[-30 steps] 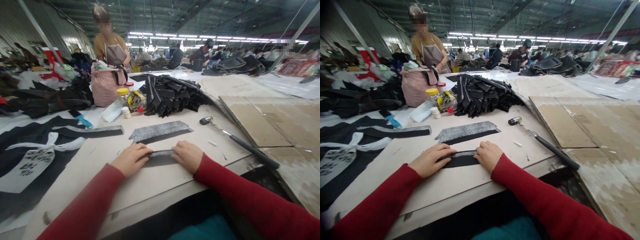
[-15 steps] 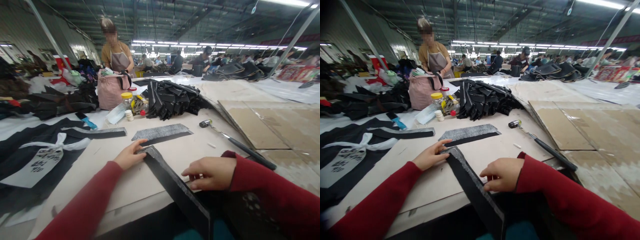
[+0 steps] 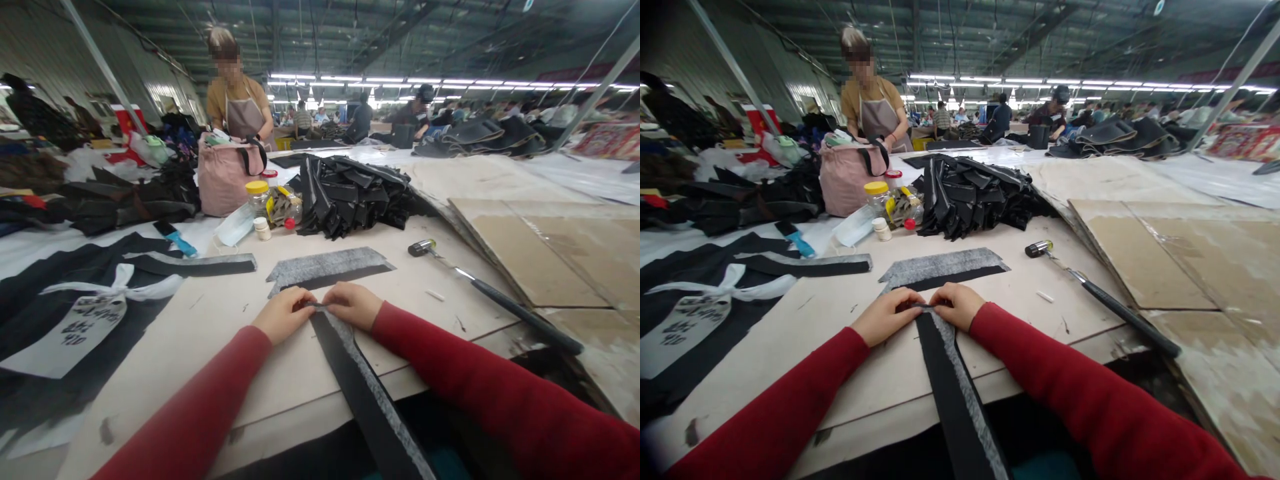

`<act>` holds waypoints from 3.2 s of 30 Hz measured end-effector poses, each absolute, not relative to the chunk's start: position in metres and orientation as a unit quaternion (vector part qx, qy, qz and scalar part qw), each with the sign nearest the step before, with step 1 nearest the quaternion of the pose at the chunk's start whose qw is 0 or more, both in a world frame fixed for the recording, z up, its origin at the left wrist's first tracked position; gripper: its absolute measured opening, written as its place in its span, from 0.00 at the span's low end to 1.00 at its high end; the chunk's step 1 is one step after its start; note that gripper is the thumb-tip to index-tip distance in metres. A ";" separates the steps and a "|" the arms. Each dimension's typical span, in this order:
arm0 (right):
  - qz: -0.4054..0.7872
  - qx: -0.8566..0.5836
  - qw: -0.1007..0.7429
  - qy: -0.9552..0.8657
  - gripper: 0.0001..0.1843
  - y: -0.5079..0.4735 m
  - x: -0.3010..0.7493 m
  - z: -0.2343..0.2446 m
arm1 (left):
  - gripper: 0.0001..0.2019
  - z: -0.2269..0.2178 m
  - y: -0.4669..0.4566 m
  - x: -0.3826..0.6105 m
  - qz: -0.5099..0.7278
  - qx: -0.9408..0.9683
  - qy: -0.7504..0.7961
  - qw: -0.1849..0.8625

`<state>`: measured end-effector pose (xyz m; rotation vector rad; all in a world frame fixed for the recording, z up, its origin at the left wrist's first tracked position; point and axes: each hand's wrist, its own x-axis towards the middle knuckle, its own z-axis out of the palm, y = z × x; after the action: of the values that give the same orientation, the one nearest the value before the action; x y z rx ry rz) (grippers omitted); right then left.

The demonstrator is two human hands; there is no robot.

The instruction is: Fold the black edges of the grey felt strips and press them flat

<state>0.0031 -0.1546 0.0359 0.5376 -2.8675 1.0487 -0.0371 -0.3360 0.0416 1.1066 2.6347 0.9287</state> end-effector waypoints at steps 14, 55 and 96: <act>0.311 0.280 0.101 -0.903 0.11 -0.149 0.000 0.022 | 0.11 0.037 -0.346 -0.043 0.328 0.426 0.843 0.026; 0.353 0.258 0.052 -0.898 0.10 -0.123 0.007 0.035 | 0.10 0.037 -0.322 -0.013 0.214 0.468 0.856 -0.049; 0.072 0.253 -0.038 -0.964 0.13 -0.144 0.021 0.073 | 0.11 0.048 -0.330 -0.036 0.370 0.332 0.855 0.150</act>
<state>0.0206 -0.1441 0.0733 0.8155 -3.1040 0.2308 -0.0364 -0.3299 0.0479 0.9536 2.4550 1.0638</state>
